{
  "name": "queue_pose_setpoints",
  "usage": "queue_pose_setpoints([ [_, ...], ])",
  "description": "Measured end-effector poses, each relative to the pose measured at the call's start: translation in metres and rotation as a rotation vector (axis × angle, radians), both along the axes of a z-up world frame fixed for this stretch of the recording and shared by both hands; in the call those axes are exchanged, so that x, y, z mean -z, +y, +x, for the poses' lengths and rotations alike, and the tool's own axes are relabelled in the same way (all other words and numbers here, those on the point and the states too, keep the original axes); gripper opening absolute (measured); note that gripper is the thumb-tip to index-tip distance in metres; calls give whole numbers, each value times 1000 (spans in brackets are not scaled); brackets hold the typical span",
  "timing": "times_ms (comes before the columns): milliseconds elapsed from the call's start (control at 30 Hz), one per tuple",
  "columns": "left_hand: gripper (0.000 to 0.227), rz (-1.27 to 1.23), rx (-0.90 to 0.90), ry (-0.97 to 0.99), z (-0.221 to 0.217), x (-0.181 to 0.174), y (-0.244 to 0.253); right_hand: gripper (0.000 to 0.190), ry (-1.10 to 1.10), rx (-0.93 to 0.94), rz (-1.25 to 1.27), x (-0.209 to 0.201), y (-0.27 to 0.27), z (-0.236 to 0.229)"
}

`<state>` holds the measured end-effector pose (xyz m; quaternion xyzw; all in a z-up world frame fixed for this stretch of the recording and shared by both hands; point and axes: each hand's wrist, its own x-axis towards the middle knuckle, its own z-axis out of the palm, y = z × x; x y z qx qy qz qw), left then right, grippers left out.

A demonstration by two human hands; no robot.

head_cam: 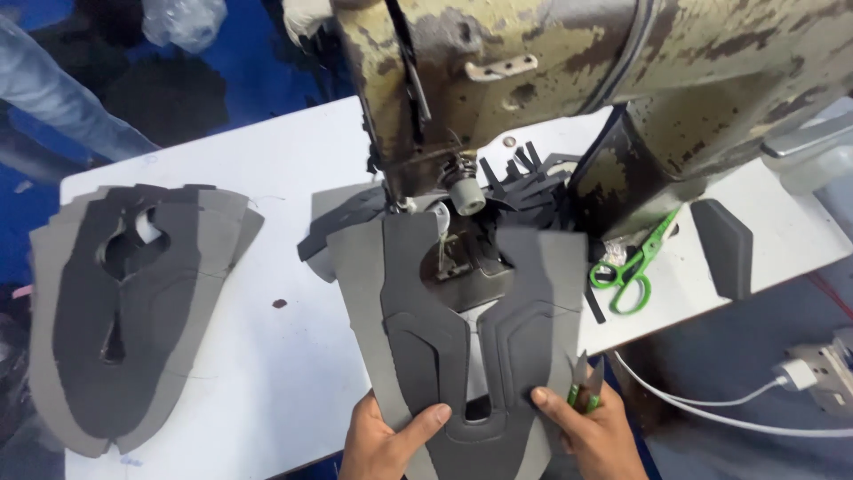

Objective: The person uses a sewing machine to stitch together pieces of dark gray material. They guide the material under the needle, sew along the edges, and use green-handled scissors to trim excess thread after each piece is completed.

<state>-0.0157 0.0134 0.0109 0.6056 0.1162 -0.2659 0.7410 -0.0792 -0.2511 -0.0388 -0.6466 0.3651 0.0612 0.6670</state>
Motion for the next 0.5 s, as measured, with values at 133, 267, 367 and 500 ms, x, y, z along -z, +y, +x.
queue_pose_setpoints([
  [133,58,127,32,10,-1,0,1,29,9,-9,-38,-32,11,10],
  [267,62,84,16,24,1,-4,1,27,-42,-42,-67,-5,0,0],
  [367,65,79,22,1,2,-6,3,29,-53,-40,-88,1,-2,-1],
  [500,66,109,45,34,5,-5,4,29,6,-21,-75,-21,5,9],
])
